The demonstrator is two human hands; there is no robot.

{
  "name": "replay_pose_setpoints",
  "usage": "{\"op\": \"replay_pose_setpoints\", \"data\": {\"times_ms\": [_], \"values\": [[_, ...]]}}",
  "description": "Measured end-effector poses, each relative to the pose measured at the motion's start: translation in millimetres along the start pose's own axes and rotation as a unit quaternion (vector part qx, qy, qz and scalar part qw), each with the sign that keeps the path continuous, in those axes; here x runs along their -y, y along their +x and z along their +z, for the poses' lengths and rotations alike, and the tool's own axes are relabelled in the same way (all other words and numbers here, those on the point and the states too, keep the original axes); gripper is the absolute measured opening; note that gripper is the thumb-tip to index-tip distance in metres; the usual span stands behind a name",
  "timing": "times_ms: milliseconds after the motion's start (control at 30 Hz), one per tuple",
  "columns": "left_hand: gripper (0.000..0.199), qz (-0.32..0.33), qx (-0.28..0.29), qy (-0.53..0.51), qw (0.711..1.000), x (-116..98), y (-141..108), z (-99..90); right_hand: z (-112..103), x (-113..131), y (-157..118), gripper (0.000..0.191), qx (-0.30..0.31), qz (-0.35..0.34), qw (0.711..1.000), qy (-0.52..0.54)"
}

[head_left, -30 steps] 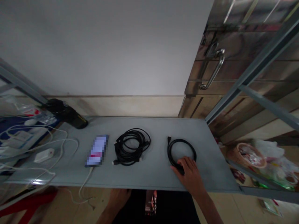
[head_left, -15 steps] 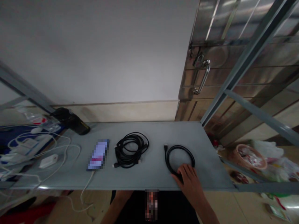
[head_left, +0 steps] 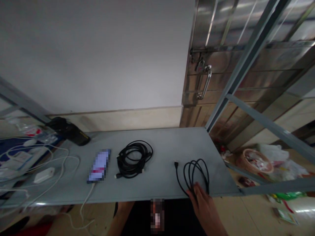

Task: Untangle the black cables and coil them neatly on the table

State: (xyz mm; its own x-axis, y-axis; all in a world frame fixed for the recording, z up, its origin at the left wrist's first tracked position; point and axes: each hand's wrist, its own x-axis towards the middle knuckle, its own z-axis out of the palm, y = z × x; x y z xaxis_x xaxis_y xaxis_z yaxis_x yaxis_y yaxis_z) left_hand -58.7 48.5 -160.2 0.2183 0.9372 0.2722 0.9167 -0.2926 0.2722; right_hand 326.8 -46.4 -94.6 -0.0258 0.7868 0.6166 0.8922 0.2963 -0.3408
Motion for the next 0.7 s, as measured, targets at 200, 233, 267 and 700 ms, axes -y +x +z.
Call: {"op": "replay_pose_setpoints", "data": {"times_ms": [200, 233, 267, 700], "values": [[0.042, 0.003, 0.054, -0.077, 0.996, -43, -45, 4.0, 6, 16, 5, 0.050, 0.001, 0.081, 0.994, 0.071], [0.043, -0.016, 0.088, -0.147, 0.985, -56, -53, -2.3, 8, 20, 6, 0.050, 0.008, 0.089, 0.993, 0.081], [0.044, -0.043, 0.129, -0.225, 0.965, -70, -58, -10.7, 9, 25, 7, 0.050, 0.016, 0.092, 0.992, 0.088], [0.043, -0.209, 0.097, -0.607, 0.760, -168, 21, -122.3, 4, 76, 14, 0.050, 0.098, -0.034, 0.979, 0.178]]}}
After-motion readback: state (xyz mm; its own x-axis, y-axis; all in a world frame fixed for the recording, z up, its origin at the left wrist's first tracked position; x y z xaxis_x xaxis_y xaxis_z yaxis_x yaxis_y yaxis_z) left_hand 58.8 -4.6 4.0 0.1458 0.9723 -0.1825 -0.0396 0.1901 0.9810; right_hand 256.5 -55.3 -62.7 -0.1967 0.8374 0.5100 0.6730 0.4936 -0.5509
